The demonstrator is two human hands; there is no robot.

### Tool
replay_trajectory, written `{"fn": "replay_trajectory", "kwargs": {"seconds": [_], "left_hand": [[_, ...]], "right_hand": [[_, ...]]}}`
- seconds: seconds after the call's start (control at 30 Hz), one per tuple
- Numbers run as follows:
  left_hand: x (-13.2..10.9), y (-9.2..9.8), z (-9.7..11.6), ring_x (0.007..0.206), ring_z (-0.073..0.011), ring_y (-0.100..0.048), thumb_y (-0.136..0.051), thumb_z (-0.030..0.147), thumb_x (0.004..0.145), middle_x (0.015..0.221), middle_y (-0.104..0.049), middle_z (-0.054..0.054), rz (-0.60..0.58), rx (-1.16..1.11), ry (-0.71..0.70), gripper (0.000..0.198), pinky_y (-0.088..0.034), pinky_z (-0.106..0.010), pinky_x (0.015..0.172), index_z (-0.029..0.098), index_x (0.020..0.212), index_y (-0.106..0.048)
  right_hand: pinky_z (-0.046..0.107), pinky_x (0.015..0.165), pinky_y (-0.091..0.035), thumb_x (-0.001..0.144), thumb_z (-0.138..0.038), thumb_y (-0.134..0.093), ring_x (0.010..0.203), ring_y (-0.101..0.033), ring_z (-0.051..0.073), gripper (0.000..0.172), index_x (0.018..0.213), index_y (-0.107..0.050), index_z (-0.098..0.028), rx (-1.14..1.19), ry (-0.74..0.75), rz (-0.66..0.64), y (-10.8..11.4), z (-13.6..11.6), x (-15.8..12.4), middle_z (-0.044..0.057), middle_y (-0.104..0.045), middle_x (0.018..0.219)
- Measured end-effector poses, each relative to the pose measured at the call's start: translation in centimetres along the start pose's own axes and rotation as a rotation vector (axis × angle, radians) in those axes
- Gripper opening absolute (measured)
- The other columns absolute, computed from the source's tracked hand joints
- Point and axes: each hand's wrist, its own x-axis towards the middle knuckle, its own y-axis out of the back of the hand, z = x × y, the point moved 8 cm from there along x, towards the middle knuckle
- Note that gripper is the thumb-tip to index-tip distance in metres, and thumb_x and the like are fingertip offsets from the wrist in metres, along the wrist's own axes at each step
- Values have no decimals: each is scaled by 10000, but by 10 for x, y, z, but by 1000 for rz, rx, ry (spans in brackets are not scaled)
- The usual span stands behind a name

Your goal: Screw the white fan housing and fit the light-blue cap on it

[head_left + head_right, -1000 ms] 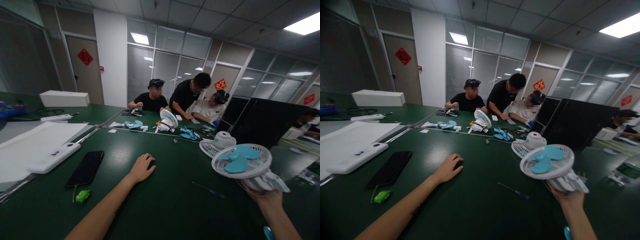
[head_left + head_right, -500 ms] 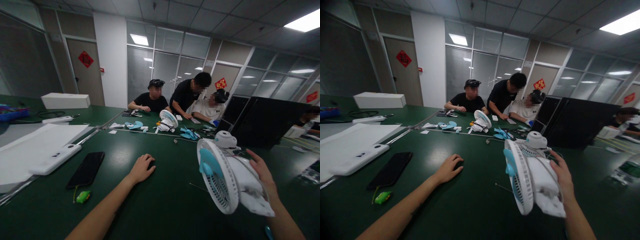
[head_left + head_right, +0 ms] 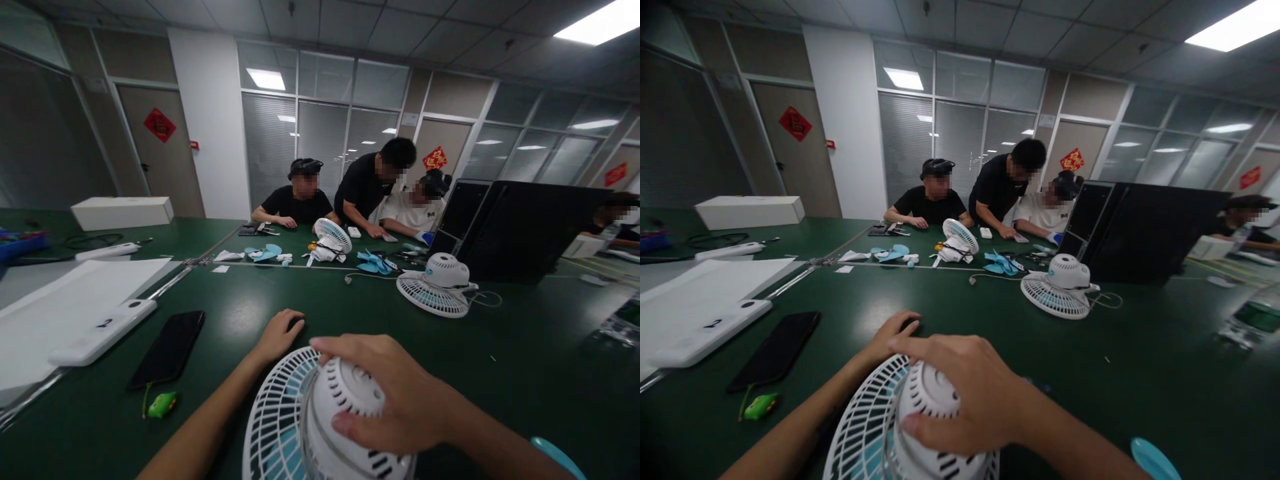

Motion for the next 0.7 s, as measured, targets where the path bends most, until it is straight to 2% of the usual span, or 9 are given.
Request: {"fn": "replay_trajectory", "kwargs": {"seconds": [0.1,0.17,0.23,0.3,0.4,0.5,0.57,0.63,0.7], "left_hand": [[1,3,-3,1106,-218,-620,-417,329,962,1166,-691,-83,20,-40,38,335,-467,-358,1000,187,1133,-668],[1,4,-1,1096,-223,-630,-439,330,950,1155,-703,-85,20,-53,53,325,-474,-357,993,186,1112,-681],[0,5,1,1088,-230,-635,-462,329,937,1139,-713,-84,16,-58,58,312,-472,-364,996,185,1090,-693],[-1,6,4,1088,-231,-637,-469,333,934,1136,-716,-79,9,-58,60,311,-468,-364,1001,185,1087,-695],[-2,6,6,1087,-231,-637,-471,331,932,1138,-713,-80,0,-53,61,312,-469,-367,998,182,1093,-692],[-2,6,8,1076,-236,-636,-490,321,921,1120,-717,-82,-4,-50,56,292,-469,-381,993,184,1075,-697],[-2,7,10,1067,-235,-635,-506,319,912,1104,-719,-77,-5,-50,47,275,-466,-383,992,191,1057,-701],[-2,7,11,1064,-235,-631,-515,323,908,1098,-718,-73,-3,-49,39,264,-460,-386,996,197,1044,-702],[-2,7,12,1060,-238,-630,-516,330,908,1091,-716,-72,-3,-46,35,263,-458,-391,993,198,1036,-703]], "right_hand": [[412,981,-448,826,-490,-666,1183,-593,258,701,1459,-401,-351,-9,1,-117,-23,-5,11,50,-628,1313],[435,1006,-437,853,-587,-602,1239,-549,266,704,1477,-375,-349,-14,9,-105,-24,-3,14,55,-579,1383],[450,1004,-444,894,-627,-503,1249,-530,265,684,1491,-351,-330,-35,0,9,-7,7,11,64,-535,1428],[452,965,-478,937,-604,-412,1216,-544,255,628,1495,-332,-328,-78,-104,196,23,36,-2,65,-526,1431],[449,937,-510,945,-590,-365,1242,-529,264,597,1462,-390,-292,-234,-504,421,70,119,-54,77,-527,1421],[499,1124,-354,915,-603,-278,1416,-354,288,686,1471,-401,-221,-512,-918,332,91,209,-133,87,-406,1532],[643,1093,-319,854,-593,-288,1441,-259,417,831,1436,-419,-14,-545,-1087,322,94,253,-190,244,-334,1539],[663,1040,-377,797,-583,-306,1357,-388,471,870,1343,-496,67,-539,-1174,292,87,282,-238,326,-429,1443],[590,1046,-425,740,-569,-373,1276,-514,428,780,1244,-613,-25,-517,-1168,241,75,296,-269,267,-564,1351]]}}
